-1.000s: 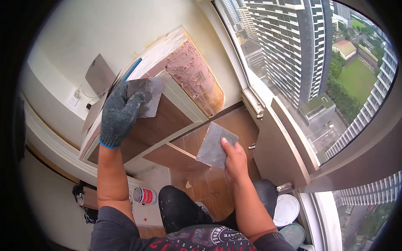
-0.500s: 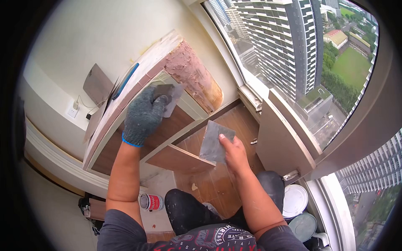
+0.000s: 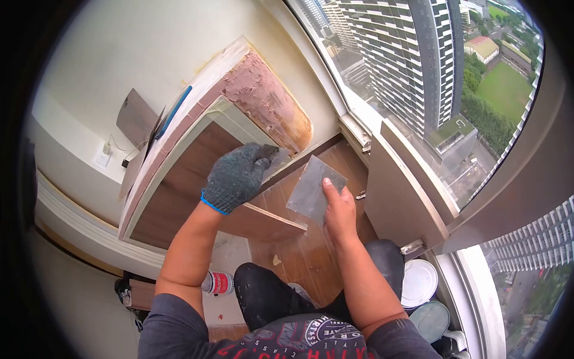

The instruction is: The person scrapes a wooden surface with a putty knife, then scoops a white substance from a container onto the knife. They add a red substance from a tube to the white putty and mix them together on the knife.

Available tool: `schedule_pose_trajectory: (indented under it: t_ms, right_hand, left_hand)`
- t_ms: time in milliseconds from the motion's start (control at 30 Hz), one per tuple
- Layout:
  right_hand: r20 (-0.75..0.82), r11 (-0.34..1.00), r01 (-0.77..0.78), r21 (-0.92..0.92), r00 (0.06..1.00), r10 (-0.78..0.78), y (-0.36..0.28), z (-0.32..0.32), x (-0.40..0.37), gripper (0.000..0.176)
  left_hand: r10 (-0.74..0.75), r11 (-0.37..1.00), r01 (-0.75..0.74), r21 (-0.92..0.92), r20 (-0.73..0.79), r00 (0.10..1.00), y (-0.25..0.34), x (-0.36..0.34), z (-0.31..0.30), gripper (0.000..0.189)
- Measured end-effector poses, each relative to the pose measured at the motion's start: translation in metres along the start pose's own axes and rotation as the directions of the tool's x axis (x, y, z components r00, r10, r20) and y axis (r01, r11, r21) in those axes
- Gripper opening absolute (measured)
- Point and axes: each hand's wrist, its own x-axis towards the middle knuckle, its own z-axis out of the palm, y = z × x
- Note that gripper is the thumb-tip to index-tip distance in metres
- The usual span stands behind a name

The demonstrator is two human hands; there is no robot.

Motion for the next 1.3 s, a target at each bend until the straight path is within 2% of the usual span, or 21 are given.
schedule_pose_trajectory:
  t_ms: [67, 100, 167, 267, 300, 333, 400, 467, 500, 600, 700, 800, 900, 933, 967, 1067, 1100, 1200, 1233, 1300]
  right_hand:
    - [-0.091, 0.999, 0.045, -0.023, 0.995, -0.047, 0.002, -0.008, 0.007, 0.03]
    - [-0.141, 0.997, 0.067, -0.032, 0.987, -0.071, 0.003, -0.011, 0.008, 0.032]
    - [-0.135, 0.996, 0.088, 0.028, 0.987, -0.084, 0.004, -0.012, 0.009, 0.032]
    - [-0.136, 0.994, 0.105, 0.034, 0.986, -0.099, 0.0, -0.01, 0.007, 0.034]
    - [-0.148, 0.993, 0.113, 0.032, 0.983, -0.107, -0.001, -0.009, 0.006, 0.034]
    - [-0.158, 0.994, 0.109, 0.021, 0.982, -0.104, 0.0, -0.011, 0.006, 0.033]
    - [-0.171, 0.995, 0.097, -0.005, 0.981, -0.096, 0.003, -0.013, 0.008, 0.03]
    - [-0.17, 0.999, 0.003, 0.034, 0.985, 0.003, 0.009, -0.015, 0.01, 0.029]
    - [-0.172, 0.997, -0.046, 0.054, 0.984, 0.055, 0.011, -0.015, 0.009, 0.028]
    - [-0.11, 0.995, -0.091, 0.041, 0.989, 0.095, 0.009, -0.009, 0.002, 0.027]
    - [-0.013, 0.995, -0.1, 0.004, 0.995, 0.1, 0.011, -0.005, -0.002, 0.027]
    - [0.028, 0.999, -0.001, -0.034, 1.0, 0.002, 0.013, 0.004, -0.007, 0.027]
    - [-0.052, 0.908, 0.121, -0.402, 0.987, -0.155, 0.023, 0.014, -0.015, 0.027]
    - [-0.071, 0.846, 0.125, -0.518, 0.98, -0.188, 0.031, 0.015, -0.02, 0.028]
    - [-0.022, 0.806, 0.183, -0.563, 0.972, -0.236, 0.039, 0.02, -0.023, 0.033]
    - [0.174, 0.657, 0.293, -0.695, 0.955, -0.241, 0.058, 0.033, -0.037, 0.035]
    - [0.259, 0.581, 0.3, -0.756, 0.953, -0.156, 0.059, 0.036, -0.041, 0.037]
    - [0.266, 0.454, 0.198, -0.869, 0.96, 0.091, 0.05, 0.042, -0.042, 0.038]
    - [0.281, 0.566, 0.198, -0.801, 0.958, 0.063, 0.058, 0.037, -0.04, 0.038]
    - [0.258, 0.617, 0.171, -0.768, 0.965, 0.053, 0.07, 0.026, -0.026, 0.038]
  left_hand:
    - [0.022, 0.999, -0.024, -0.045, -0.049, 0.999, 0.004, -0.006, 0.013, 0.027]
    - [-0.033, 0.998, 0.03, -0.061, -0.04, 0.999, 0.008, -0.004, 0.014, 0.027]
    - [-0.154, 0.984, 0.151, -0.092, -0.021, 0.988, 0.014, -0.005, 0.016, 0.027]
    - [-0.034, 0.984, 0.053, -0.17, 0.113, 0.993, 0.008, -0.024, 0.052, 0.029]
    - [-0.131, 0.966, 0.155, -0.205, 0.128, 0.983, 0.021, -0.023, 0.039, 0.025]
    - [-0.232, 0.878, 0.256, -0.405, 0.108, 0.967, 0.022, -0.029, 0.042, 0.024]
    - [-0.432, 0.556, 0.381, -0.738, 0.134, 0.892, 0.022, -0.049, 0.053, 0.024]
    - [-0.201, 0.844, 0.12, -0.523, -0.1, 0.974, 0.041, -0.09, 0.07, 0.029]
    - [-0.055, 0.928, -0.017, -0.372, -0.181, 0.982, 0.047, -0.106, 0.077, 0.032]
    - [0.235, 0.967, -0.247, -0.062, -0.156, 0.959, 0.029, -0.132, 0.087, 0.029]
    - [0.102, 0.984, -0.116, -0.137, -0.108, 0.989, 0.019, -0.158, 0.092, 0.032]
    - [0.022, 0.985, 0.019, -0.171, 0.236, 0.972, 0.003, -0.182, 0.074, 0.042]
    - [-0.082, 0.994, 0.085, -0.064, 0.05, 0.995, 0.005, -0.189, 0.054, 0.048]
    - [-0.072, 0.995, 0.075, -0.069, 0.046, 0.996, 0.009, -0.194, 0.046, 0.05]
    - [-0.06, 0.995, 0.062, -0.073, 0.028, 0.998, 0.013, -0.192, 0.042, 0.052]
    - [-0.026, 0.997, 0.022, -0.078, -0.042, 0.999, 0.015, -0.184, 0.049, 0.051]
    - [-0.013, 0.997, 0.008, -0.08, -0.064, 0.998, 0.012, -0.182, 0.05, 0.049]
    - [0.008, 1.0, -0.004, 0.029, -0.166, 0.986, -0.015, -0.152, 0.021, 0.039]
    - [-0.024, 0.999, 0.016, -0.043, -0.196, 0.98, -0.015, -0.136, 0.003, 0.036]
    - [-0.098, 0.982, 0.052, -0.182, -0.252, 0.963, -0.008, -0.102, -0.039, 0.031]
